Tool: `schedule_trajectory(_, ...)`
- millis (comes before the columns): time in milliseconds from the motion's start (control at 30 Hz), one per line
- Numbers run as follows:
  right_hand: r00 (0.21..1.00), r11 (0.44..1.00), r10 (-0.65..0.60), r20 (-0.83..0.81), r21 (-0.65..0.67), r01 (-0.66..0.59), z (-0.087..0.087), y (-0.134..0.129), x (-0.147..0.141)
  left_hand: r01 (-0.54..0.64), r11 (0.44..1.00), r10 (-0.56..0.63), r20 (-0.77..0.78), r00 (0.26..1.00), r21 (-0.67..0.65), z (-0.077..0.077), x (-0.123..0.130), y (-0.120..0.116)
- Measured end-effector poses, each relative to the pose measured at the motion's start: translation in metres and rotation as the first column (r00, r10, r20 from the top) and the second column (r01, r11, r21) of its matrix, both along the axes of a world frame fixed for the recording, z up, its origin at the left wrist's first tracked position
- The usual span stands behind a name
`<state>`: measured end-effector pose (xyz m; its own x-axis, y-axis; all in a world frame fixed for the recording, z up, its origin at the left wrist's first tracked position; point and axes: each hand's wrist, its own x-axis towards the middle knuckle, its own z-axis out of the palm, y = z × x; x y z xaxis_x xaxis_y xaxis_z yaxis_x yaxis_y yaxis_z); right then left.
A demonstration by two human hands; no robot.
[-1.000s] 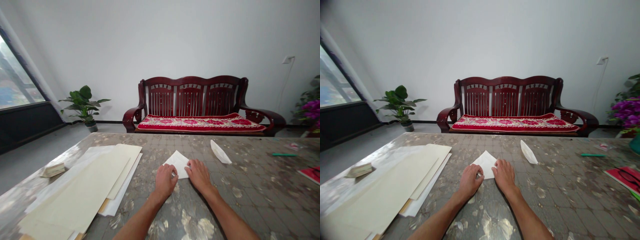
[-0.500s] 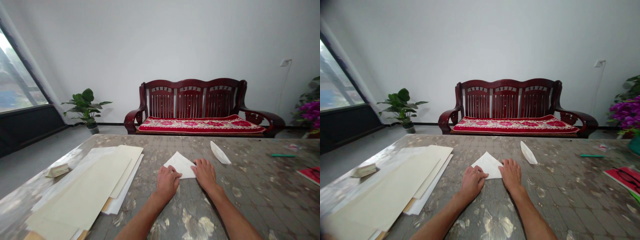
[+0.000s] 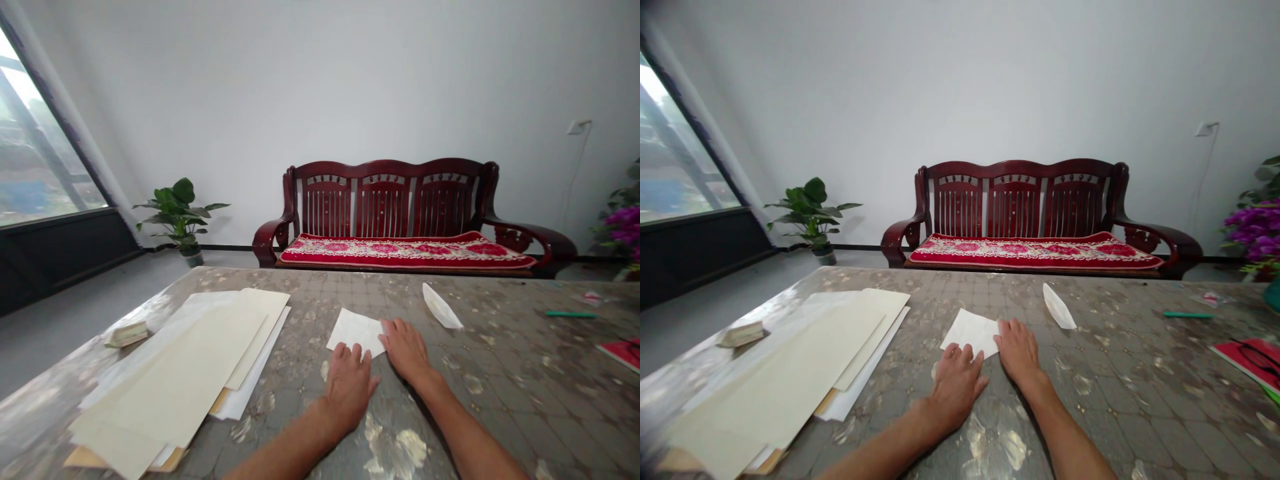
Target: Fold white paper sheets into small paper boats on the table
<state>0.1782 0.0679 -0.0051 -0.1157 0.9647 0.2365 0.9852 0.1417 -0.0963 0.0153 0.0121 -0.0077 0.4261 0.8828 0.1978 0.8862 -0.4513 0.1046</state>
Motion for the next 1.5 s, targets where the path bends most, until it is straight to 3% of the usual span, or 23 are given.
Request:
schedule_trajectory(133, 0.99, 0.997, 0.064, -0.122, 0.061, -0.057, 0.003, -0.001, -0.001, -0.064, 0.997, 0.064, -0.013, 0.998, -0.052, -0.003, 0.024, -0.006)
schedule_trajectory(267, 0.935, 0.981, 0.181, -0.304, -0.014, -0.194, 0.001, -0.007, -0.004, -0.106, 0.986, 0.113, 0.046, 0.993, -0.13, 0.003, 0.033, -0.002)
schedule_trajectory(333, 0.929, 0.974, 0.197, -0.314, -0.045, -0.222, -0.001, -0.007, -0.002, -0.079, 0.982, 0.097, 0.1, 0.99, -0.174, 0.009, 0.024, 0.003)
schedule_trajectory(400, 0.926, 0.968, 0.227, -0.303, -0.032, -0.248, -0.002, -0.006, 0.002, 0.06, 0.975, -0.028, 0.149, 0.988, -0.214, 0.014, 0.006, 0.009)
schedule_trajectory(500, 0.917, 0.956, 0.28, -0.284, -0.001, -0.292, -0.002, -0.005, 0.007, 0.128, 0.984, -0.109, 0.149, 0.983, -0.124, 0.019, -0.025, 0.017)
schedule_trajectory(600, 0.911, 0.951, 0.294, -0.288, -0.006, -0.308, -0.002, -0.004, 0.008, 0.163, 0.978, -0.146, 0.133, 0.98, -0.133, 0.017, -0.046, 0.022)
schedule_trajectory(900, 0.899, 0.945, 0.298, -0.322, -0.032, -0.325, -0.003, -0.007, 0.011, 0.374, 0.925, -0.372, 0.041, 0.927, -0.064, 0.013, -0.055, 0.043)
schedule_trajectory(1167, 0.912, 0.956, 0.277, -0.302, -0.014, -0.294, -0.007, -0.008, 0.008, 0.362, 0.931, -0.363, -0.013, 0.932, -0.047, 0.012, -0.059, 0.056)
schedule_trajectory(1367, 0.901, 0.962, 0.26, -0.346, 0.01, -0.273, -0.007, -0.008, 0.007, 0.28, 0.96, -0.281, -0.037, 0.959, -0.027, 0.011, -0.07, 0.068)
schedule_trajectory(1500, 0.879, 0.957, 0.279, -0.387, 0.034, -0.288, -0.007, -0.009, 0.009, 0.351, 0.936, -0.345, -0.119, 0.931, 0.036, 0.011, -0.072, 0.065)
